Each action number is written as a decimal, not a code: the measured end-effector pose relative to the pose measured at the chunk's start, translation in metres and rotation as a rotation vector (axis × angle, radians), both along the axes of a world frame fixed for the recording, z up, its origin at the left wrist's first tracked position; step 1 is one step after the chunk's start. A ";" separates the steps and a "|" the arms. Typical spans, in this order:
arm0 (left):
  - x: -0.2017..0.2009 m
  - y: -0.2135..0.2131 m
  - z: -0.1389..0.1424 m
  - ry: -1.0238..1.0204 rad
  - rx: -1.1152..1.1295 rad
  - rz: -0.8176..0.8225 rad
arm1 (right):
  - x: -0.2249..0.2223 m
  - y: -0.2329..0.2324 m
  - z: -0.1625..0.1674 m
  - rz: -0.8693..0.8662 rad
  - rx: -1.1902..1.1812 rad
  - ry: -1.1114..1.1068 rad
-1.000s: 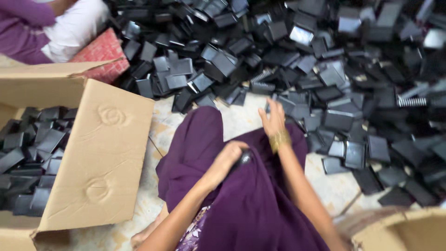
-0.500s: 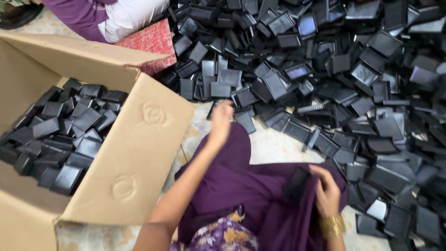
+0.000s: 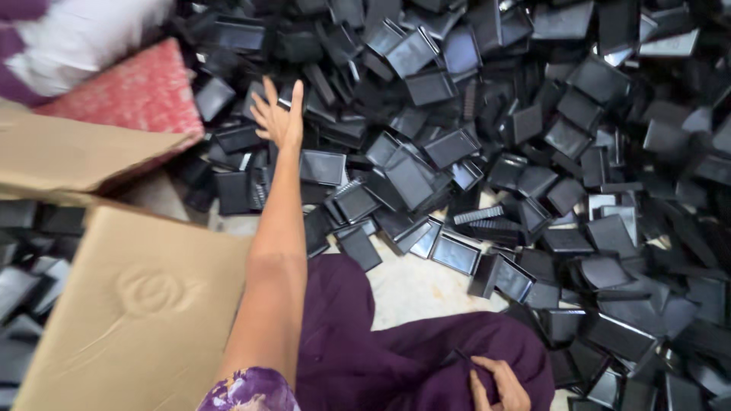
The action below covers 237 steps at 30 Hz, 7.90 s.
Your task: The person sits on the floor among a large pile of black plastic boxes and sorts them one at a time, placing boxes into open cardboard cartons beside them. They pick up individual boxes from the floor pile, handle and turn them, and drop them into the cartons, occasionally reaching across the pile for the next box.
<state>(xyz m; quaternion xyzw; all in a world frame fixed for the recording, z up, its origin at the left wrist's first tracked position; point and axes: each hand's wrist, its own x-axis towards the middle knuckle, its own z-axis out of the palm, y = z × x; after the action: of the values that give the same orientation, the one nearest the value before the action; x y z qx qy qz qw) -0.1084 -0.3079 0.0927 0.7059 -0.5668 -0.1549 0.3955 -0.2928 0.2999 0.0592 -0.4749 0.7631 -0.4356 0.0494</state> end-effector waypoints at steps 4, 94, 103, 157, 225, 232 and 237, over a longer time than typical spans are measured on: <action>-0.093 0.002 -0.019 -0.239 -0.270 -0.056 | 0.002 -0.010 0.012 0.038 0.110 -0.031; -0.135 0.280 -0.005 0.381 0.676 -0.157 | 0.020 -0.002 0.069 0.134 -0.047 0.086; -0.355 0.386 0.028 0.380 0.734 -0.652 | 0.000 0.004 0.037 0.066 0.086 0.074; -0.223 0.247 0.008 0.001 0.099 -0.908 | 0.006 -0.003 0.054 0.042 0.123 0.093; 0.061 0.218 -0.020 -0.200 0.687 -0.204 | -0.019 -0.047 0.016 -0.154 0.384 0.411; -0.090 0.299 0.030 1.098 0.560 -0.806 | -0.014 -0.044 0.021 -0.138 0.351 0.429; -0.095 0.351 0.018 0.449 0.071 -1.374 | -0.013 -0.038 0.026 -0.116 0.330 0.425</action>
<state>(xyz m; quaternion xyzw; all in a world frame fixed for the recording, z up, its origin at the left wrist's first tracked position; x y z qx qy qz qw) -0.2031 0.0434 0.1109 0.1536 -0.7823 -0.5280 0.2925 -0.3058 0.2622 0.0856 -0.4965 0.8430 -0.1983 -0.0601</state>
